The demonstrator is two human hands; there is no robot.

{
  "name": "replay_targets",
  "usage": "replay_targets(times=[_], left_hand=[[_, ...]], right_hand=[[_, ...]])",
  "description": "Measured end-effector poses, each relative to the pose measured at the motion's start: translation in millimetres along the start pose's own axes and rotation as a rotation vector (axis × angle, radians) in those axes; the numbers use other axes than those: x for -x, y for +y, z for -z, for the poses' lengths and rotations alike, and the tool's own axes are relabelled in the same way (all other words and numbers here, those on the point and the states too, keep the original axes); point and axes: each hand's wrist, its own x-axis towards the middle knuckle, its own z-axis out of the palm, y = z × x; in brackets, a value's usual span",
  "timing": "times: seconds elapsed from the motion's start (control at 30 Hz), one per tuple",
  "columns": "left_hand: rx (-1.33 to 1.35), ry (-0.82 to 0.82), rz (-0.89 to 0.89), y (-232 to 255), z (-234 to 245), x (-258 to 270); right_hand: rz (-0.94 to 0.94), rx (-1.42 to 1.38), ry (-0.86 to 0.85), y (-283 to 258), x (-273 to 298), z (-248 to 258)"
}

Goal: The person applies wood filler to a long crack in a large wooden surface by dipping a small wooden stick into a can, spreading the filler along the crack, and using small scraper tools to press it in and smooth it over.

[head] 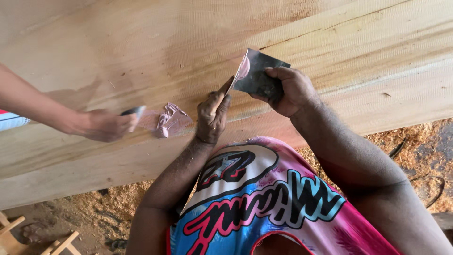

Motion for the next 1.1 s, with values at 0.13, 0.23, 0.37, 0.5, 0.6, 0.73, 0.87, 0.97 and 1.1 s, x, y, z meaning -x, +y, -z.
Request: replay_targets(times=[0.13,0.23,0.37,0.5,0.6,0.73,0.87,0.97,1.1], left_hand=[[-0.008,-0.008,-0.004,-1.5,3.3,-1.0],[-0.03,-0.024,-0.022,-2.9,5.2,-2.0],[-0.044,-0.055,-0.145,-4.7,10.2,-3.1],[-0.096,-0.056,-0.162,-10.6,16.3,-6.1],[-0.142,-0.057,0.084,-20.5,32.0,-5.5],[0.354,0.345,0.304,-42.7,39.5,-15.0],[0.798,0.468,0.452,-48.9,36.6,-16.2],[0.877,0.446,0.502,-51.1,36.8,-1.3],[0.905,0.45,0.551,-55.0,34.2,5.8]], right_hand=[[0.034,0.028,0.031,-4.5,2.8,-4.2],[0.053,0.024,0.0,-7.6,2.5,-6.4],[0.074,0.028,-0.039,-6.7,3.2,-9.7],[0.085,-0.048,-0.235,-27.4,18.8,-20.6],[0.248,0.021,-0.264,-71.0,36.8,-15.9],[0.49,0.801,0.026,-110.8,16.1,9.2],[0.776,1.941,0.027,-90.6,-19.9,50.8],[1.062,2.149,-0.035,-63.9,-44.1,62.5],[1.056,2.181,-0.08,-28.9,-57.9,44.2]])
